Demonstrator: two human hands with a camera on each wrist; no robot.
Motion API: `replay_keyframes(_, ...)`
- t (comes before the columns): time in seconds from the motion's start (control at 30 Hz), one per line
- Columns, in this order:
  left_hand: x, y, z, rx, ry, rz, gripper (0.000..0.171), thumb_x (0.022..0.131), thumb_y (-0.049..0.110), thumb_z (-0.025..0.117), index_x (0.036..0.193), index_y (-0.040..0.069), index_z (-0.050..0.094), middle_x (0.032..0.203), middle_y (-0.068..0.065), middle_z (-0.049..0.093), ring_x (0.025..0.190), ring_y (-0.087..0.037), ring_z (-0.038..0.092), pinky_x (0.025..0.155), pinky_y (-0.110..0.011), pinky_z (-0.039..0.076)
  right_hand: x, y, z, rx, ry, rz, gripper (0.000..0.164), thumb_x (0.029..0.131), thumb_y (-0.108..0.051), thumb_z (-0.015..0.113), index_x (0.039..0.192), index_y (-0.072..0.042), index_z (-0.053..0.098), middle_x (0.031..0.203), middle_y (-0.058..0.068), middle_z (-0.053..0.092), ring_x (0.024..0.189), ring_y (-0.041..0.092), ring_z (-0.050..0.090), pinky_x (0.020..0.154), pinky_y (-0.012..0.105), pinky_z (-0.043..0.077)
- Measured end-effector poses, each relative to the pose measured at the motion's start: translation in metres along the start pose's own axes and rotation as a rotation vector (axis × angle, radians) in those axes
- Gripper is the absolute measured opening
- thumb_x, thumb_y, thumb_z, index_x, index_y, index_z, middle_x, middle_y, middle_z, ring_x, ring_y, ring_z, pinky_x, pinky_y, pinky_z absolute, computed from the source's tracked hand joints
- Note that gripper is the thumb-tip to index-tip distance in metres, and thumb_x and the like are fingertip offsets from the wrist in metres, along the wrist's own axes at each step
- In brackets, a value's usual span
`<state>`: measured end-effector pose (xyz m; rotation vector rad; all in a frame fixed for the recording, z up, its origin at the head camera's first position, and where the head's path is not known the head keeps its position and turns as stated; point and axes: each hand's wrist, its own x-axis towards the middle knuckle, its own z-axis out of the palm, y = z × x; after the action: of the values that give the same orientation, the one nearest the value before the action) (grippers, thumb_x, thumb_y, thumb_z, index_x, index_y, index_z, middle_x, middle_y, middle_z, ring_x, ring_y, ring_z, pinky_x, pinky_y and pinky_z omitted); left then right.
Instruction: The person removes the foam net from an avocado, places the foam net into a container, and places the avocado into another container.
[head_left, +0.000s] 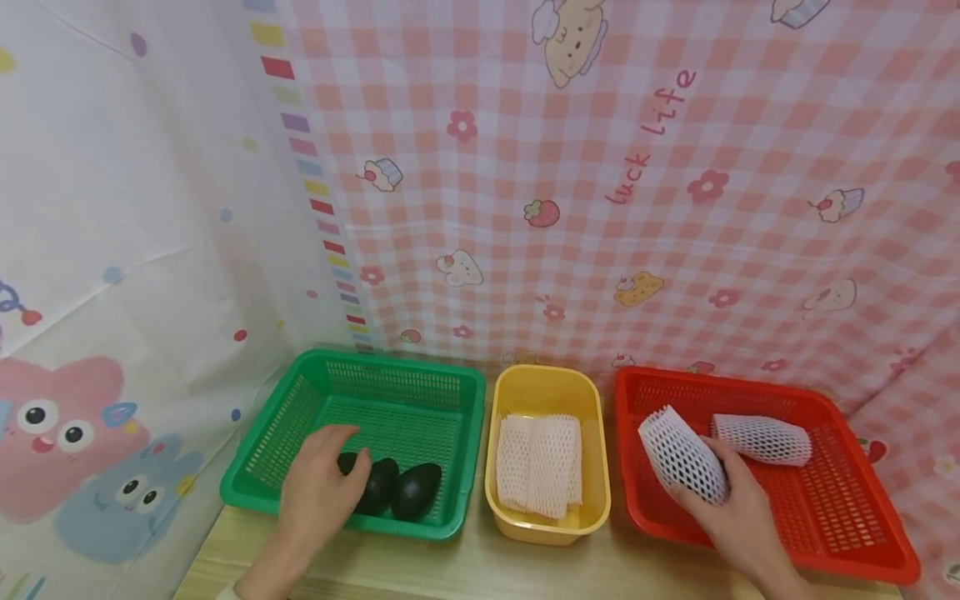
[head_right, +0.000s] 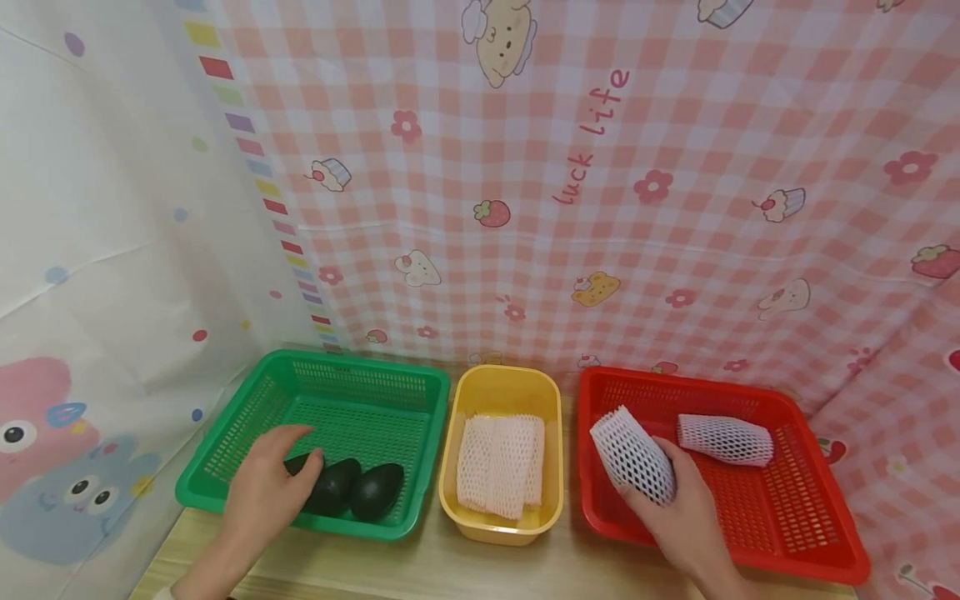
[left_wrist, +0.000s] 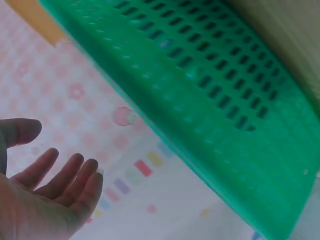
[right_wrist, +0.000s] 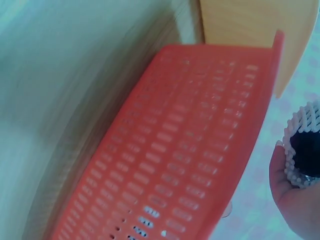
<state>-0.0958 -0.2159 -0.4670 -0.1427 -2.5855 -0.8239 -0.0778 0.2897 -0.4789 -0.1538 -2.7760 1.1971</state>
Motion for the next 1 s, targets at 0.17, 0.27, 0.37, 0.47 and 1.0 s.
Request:
replay_keyframes(0.17, -0.004, 0.016, 0.001, -0.107, -0.061, 0.012, 0.033, 0.092, 0.008, 0.077, 0.124, 0.003, 0.072, 0.129, -0.015, 0.068, 0.124, -0.037, 0.06, 0.09, -0.059, 0.056, -0.013, -0.006, 0.008, -0.002, 0.028, -0.036, 0.081, 0.085, -0.029, 0.089, 0.151, -0.006, 0.046, 0.132, 0.019, 0.06, 0.104, 0.028, 0.058, 0.074, 0.027, 0.051)
replay_keyframes(0.27, -0.006, 0.021, 0.005, -0.15, -0.075, 0.053, 0.035, 0.092, 0.007, 0.078, 0.125, 0.004, 0.072, 0.131, -0.013, 0.066, 0.125, -0.035, 0.059, 0.091, -0.058, 0.055, -0.02, -0.011, 0.013, -0.014, 0.04, -0.064, 0.082, 0.084, -0.028, 0.09, 0.15, -0.006, 0.048, 0.132, 0.017, 0.062, 0.103, 0.024, 0.059, 0.077, 0.023, 0.051)
replay_keyframes(0.37, -0.008, 0.025, 0.01, -0.164, -0.038, 0.139, 0.036, 0.089, 0.006, 0.081, 0.124, 0.004, 0.072, 0.129, -0.011, 0.068, 0.123, -0.033, 0.061, 0.089, -0.056, 0.056, -0.026, -0.016, 0.019, -0.009, 0.059, -0.105, 0.081, 0.081, -0.025, 0.092, 0.148, -0.006, 0.05, 0.13, 0.014, 0.063, 0.103, 0.015, 0.057, 0.08, 0.019, 0.049)
replay_keyframes(0.47, -0.01, 0.027, 0.015, -0.185, 0.008, 0.241, 0.039, 0.085, 0.005, 0.083, 0.123, 0.004, 0.072, 0.127, -0.009, 0.069, 0.121, -0.03, 0.063, 0.088, -0.053, 0.057, -0.032, -0.02, 0.025, 0.011, 0.104, -0.167, 0.08, 0.076, -0.018, 0.095, 0.144, -0.006, 0.054, 0.126, 0.01, 0.065, 0.099, 0.005, 0.055, 0.081, 0.012, 0.044)
replay_keyframes(1.0, -0.031, 0.047, 0.04, -0.278, -0.061, 0.383, 0.055, 0.084, 0.009, 0.085, 0.135, 0.01, 0.067, 0.135, -0.003, 0.067, 0.122, -0.024, 0.063, 0.094, -0.049, 0.057, -0.061, -0.034, 0.056, 0.022, 0.052, -0.248, 0.086, 0.056, -0.017, 0.104, 0.132, -0.008, 0.064, 0.121, 0.002, 0.068, 0.099, 0.005, 0.06, 0.082, 0.023, 0.054)
